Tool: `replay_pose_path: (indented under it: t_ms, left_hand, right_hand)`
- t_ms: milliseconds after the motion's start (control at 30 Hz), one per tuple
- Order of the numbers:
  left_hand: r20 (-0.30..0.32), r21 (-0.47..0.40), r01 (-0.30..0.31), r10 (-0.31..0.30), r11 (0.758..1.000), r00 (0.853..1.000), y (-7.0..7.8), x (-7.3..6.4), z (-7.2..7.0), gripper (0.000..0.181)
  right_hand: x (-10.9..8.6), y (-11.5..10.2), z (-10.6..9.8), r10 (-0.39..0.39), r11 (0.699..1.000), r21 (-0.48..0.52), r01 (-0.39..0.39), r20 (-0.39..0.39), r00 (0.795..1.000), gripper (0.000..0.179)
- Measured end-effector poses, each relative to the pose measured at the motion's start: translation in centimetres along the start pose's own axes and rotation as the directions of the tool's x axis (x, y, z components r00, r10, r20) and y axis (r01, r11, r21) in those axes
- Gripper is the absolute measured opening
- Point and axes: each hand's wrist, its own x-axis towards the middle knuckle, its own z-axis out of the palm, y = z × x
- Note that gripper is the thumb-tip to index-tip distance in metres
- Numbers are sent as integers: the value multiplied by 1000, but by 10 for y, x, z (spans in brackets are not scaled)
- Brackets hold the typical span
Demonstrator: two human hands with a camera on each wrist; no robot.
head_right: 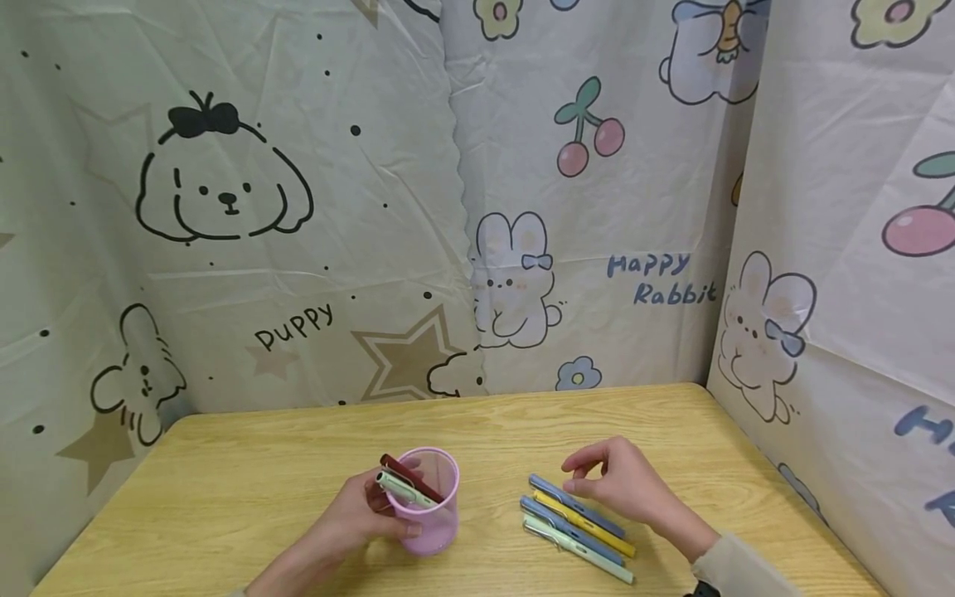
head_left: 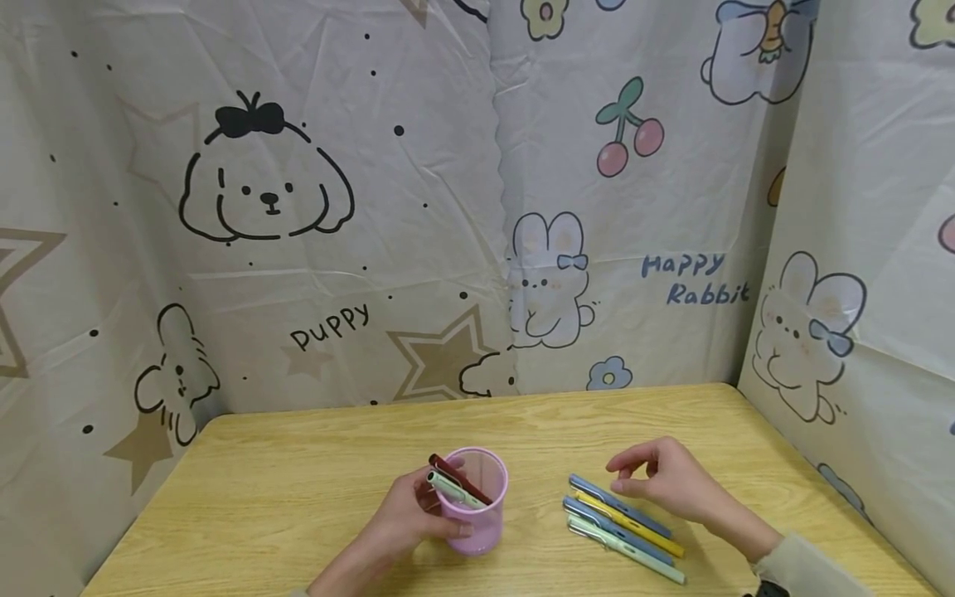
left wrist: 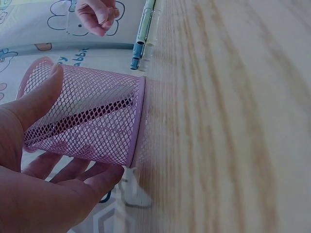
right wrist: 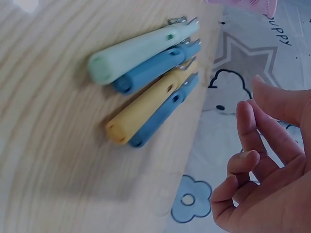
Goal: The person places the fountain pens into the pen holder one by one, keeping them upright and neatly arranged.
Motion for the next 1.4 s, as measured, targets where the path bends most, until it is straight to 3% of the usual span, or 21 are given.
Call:
replay_pose_path:
  t_ms: [733, 1400]
  left_hand:
    - [12, -23, 0, 0, 1000, 1000, 0, 0, -1, 84]
    - [-3, -5, 11, -11, 1000, 1000, 0, -1, 0, 83]
  right_hand:
    - [-7, 38, -3, 60, 998, 19, -61, 91, 994, 28]
    - [-1, 45, 0, 67, 997, 37, -72, 123, 990, 25]
